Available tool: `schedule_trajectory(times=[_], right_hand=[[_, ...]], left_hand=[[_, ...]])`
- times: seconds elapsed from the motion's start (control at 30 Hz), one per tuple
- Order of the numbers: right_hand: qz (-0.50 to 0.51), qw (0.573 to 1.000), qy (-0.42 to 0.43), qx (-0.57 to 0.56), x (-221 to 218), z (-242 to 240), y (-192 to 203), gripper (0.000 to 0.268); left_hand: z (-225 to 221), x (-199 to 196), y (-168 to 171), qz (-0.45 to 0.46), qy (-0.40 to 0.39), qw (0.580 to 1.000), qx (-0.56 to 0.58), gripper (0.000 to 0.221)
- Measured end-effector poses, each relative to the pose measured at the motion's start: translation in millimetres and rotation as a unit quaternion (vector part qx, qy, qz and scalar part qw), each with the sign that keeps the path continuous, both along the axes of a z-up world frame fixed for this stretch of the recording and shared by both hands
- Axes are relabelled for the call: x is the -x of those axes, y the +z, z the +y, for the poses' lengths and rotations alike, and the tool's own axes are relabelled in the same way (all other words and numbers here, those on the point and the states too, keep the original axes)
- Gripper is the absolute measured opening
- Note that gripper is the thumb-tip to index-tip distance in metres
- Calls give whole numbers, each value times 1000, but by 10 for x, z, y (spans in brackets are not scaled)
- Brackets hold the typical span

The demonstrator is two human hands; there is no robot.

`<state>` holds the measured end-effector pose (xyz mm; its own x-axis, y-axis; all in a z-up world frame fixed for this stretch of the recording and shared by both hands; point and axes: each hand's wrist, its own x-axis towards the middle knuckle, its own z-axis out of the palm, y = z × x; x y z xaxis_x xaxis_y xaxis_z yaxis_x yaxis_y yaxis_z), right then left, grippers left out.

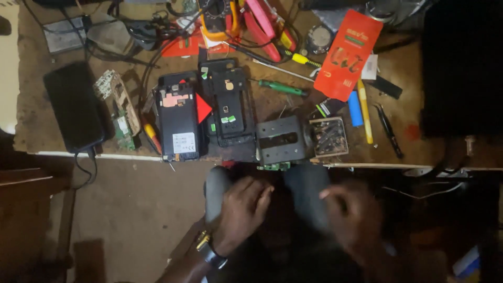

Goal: A person is soldering components onto a mobile phone circuit board at a cluttered workbench.

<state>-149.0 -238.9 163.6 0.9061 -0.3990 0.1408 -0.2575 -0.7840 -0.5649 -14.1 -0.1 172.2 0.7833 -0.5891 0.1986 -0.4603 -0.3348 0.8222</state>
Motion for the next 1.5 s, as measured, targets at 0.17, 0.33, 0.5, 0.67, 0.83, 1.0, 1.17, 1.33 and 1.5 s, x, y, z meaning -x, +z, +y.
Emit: schedule_trajectory(times=[0.17, 0.33, 0.5, 0.67, 0.83, 1.0, 1.17, 1.33, 1.5], right_hand=[[-141, 975, 153, 82, -530, 720, 453, 8], [-158, 955, 178, 180, -898, 895, 421, 7], [-198, 942, 171, 211, -980, 906, 98, 6], [-206, 943, 159, 206, -992, 946, -46, 8], [-214, 940, 165, 207, -1030, 958, -34, 11], [-234, 939, 155, 199, -1037, 947, -133, 7], [-173, 950, 170, 199, -969, 958, 171, 3], [-4, 992, 124, -8, -684, 941, 28, 17], [-20, 998, 66, 5, -513, 894, -80, 28]], left_hand=[[153, -50, -153, 117, 50, 991, 34, 11], [242, -273, -26, 168, 103, 979, 50, 21], [283, -326, -61, 110, 49, 988, 100, 24], [237, -358, -103, 75, 51, 991, 99, 19], [192, -378, -86, 41, 39, 993, 106, 16], [153, -384, -100, 7, 37, 994, 104, 13], [140, -393, -71, -2, 38, 994, 106, 12], [148, -378, -119, -5, 35, 994, 102, 12], [123, -385, -96, -11, 41, 993, 110, 11]])
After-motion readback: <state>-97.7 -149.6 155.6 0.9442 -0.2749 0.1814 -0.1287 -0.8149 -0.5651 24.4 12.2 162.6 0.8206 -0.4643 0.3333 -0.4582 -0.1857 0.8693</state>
